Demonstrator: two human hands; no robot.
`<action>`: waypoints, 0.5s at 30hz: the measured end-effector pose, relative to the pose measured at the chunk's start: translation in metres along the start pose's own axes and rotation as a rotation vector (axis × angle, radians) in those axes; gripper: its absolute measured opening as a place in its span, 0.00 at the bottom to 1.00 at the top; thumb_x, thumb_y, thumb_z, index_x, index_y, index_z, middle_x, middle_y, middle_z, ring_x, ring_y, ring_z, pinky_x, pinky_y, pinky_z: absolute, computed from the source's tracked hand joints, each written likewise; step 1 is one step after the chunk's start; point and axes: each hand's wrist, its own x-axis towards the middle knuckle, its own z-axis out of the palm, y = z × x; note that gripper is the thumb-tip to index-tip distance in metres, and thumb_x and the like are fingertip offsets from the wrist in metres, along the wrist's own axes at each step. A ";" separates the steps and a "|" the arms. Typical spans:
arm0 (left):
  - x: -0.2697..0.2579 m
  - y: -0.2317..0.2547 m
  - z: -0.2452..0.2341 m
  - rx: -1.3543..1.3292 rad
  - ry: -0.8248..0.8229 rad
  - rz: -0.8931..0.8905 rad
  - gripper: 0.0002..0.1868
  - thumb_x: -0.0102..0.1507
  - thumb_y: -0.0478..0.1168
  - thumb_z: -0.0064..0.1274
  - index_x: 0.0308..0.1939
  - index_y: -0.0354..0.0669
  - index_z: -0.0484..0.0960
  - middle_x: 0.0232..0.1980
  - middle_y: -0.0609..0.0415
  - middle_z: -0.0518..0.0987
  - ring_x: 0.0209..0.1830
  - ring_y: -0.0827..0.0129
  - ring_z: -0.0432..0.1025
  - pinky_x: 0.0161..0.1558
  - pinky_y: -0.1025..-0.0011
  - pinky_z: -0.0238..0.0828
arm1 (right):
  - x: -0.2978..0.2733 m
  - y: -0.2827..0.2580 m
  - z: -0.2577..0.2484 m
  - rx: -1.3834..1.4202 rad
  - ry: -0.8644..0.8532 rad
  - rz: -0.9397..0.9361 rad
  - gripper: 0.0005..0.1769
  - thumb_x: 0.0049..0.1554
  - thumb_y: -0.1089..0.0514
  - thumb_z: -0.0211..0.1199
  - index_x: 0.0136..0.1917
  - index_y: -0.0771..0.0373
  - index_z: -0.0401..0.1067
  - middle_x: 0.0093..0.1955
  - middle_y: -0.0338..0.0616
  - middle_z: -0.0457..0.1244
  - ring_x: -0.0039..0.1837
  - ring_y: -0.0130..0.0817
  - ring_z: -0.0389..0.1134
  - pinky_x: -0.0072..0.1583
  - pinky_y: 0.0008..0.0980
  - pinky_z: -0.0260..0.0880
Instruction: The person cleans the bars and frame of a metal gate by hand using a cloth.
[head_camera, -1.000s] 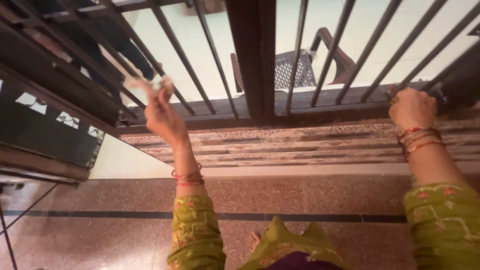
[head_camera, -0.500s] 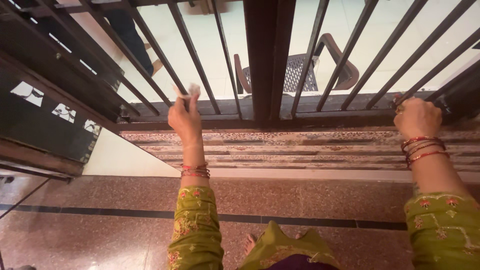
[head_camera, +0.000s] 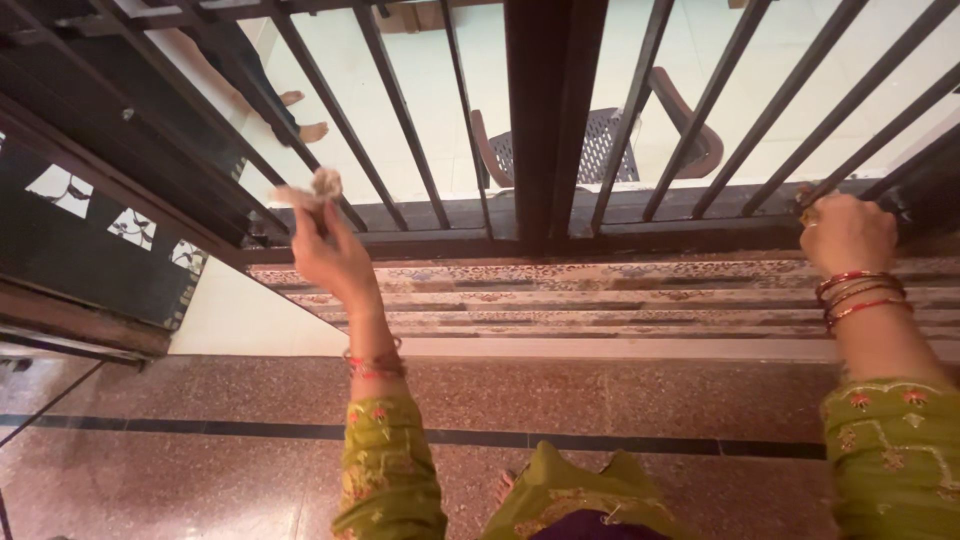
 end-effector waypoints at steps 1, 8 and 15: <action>0.008 0.001 0.005 0.002 -0.043 0.009 0.07 0.70 0.40 0.59 0.44 0.40 0.86 0.33 0.55 0.84 0.28 0.68 0.73 0.31 0.68 0.66 | 0.000 0.000 0.000 0.002 -0.007 0.003 0.09 0.59 0.57 0.65 0.52 0.58 0.82 0.48 0.57 0.72 0.55 0.58 0.73 0.59 0.51 0.73; 0.023 -0.005 0.034 0.101 -0.108 -0.047 0.12 0.65 0.45 0.62 0.35 0.41 0.85 0.29 0.52 0.83 0.29 0.58 0.75 0.33 0.60 0.69 | -0.002 0.005 0.000 -0.004 0.012 -0.008 0.09 0.61 0.53 0.66 0.53 0.55 0.83 0.49 0.56 0.72 0.54 0.58 0.73 0.60 0.52 0.72; 0.012 -0.027 0.034 0.110 -0.197 -0.053 0.14 0.62 0.47 0.65 0.33 0.40 0.84 0.30 0.46 0.82 0.29 0.50 0.76 0.31 0.53 0.69 | 0.001 0.007 0.007 0.048 0.035 0.050 0.14 0.58 0.56 0.66 0.58 0.56 0.82 0.50 0.60 0.71 0.54 0.61 0.72 0.60 0.51 0.71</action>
